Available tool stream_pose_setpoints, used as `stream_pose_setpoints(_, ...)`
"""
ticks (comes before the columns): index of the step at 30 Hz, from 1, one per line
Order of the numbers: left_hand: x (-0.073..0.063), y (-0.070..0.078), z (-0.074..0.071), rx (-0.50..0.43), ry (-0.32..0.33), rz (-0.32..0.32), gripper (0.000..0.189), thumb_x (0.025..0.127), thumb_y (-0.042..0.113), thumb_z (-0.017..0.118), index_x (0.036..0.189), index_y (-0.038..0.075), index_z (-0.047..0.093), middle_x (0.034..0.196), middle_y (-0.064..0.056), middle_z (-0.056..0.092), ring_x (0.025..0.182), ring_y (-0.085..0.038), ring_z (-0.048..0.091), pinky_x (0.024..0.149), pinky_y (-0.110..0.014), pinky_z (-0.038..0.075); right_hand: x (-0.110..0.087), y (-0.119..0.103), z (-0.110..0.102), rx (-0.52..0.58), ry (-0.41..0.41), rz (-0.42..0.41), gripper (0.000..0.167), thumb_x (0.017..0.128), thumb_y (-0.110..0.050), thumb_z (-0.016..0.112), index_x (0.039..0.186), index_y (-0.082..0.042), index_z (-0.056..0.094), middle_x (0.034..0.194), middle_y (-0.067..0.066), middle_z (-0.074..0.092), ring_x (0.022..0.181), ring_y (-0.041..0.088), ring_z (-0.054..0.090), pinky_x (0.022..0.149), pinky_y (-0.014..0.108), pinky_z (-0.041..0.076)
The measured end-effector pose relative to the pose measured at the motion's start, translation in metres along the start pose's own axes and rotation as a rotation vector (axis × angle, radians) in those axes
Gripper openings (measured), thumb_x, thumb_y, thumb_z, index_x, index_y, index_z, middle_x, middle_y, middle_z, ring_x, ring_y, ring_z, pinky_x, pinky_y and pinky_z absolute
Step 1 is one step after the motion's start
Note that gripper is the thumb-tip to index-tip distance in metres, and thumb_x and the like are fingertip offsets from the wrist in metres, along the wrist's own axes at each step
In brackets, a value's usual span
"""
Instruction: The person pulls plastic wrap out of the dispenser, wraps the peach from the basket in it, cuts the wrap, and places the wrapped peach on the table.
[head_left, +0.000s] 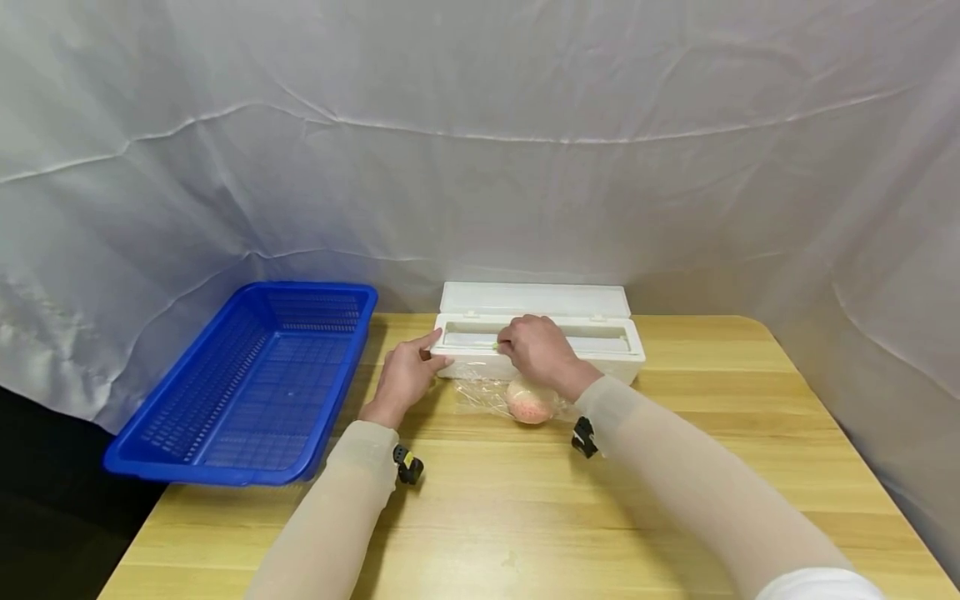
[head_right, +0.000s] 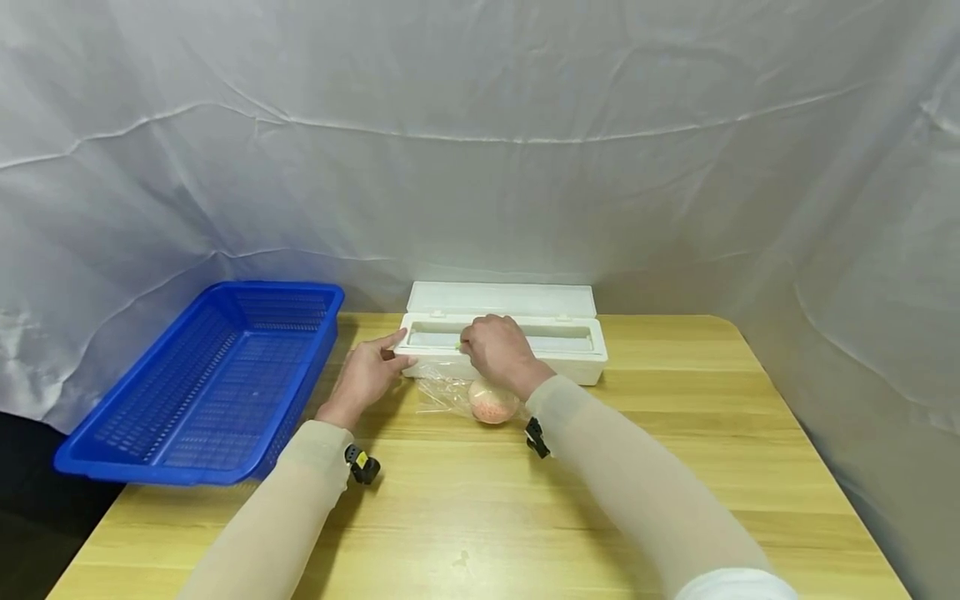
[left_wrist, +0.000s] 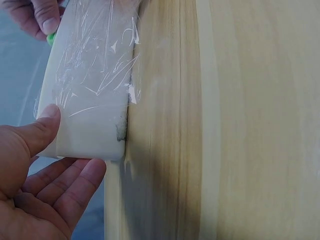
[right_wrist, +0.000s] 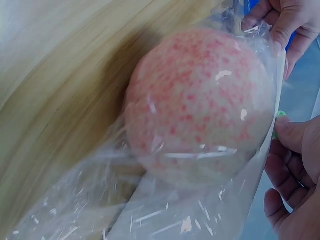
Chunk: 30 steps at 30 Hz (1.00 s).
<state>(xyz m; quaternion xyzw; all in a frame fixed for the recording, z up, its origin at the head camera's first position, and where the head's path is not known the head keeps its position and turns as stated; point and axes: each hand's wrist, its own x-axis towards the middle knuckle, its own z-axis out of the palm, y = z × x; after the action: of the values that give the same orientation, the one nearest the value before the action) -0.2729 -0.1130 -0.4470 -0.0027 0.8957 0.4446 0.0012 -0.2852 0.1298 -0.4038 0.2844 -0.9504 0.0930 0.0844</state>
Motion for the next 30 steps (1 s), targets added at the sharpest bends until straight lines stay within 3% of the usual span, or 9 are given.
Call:
stream_pose_setpoints(9, -0.001, 0.0, -0.001, -0.004, 0.001, 0.004, 0.059, 0.099, 0.032, 0.077, 0.153, 0.032, 0.056, 0.102, -0.007, 0.074, 0.061, -0.015, 0.056, 0.052, -0.028, 0.043, -0.006, 0.006, -0.004, 0.006, -0.001, 0.001, 0.014, 0.103, -0.021, 0.069, 0.104, -0.013, 0.08, 0.102, 0.003, 0.078, 0.099, 0.027, 0.07, 0.098, 0.05, 0.055)
stream_pose_setpoints(30, -0.001, 0.0, -0.001, -0.013, 0.0, -0.006, 0.059, 0.098, 0.031, 0.078, 0.153, 0.033, 0.056, 0.097, -0.006, 0.073, 0.06, -0.015, 0.055, 0.051, -0.027, 0.043, -0.031, 0.036, -0.015, -0.056, 0.026, -0.013, 0.01, 0.101, -0.019, 0.072, 0.1, -0.012, 0.08, 0.096, 0.004, 0.077, 0.095, 0.028, 0.071, 0.094, 0.053, 0.056)
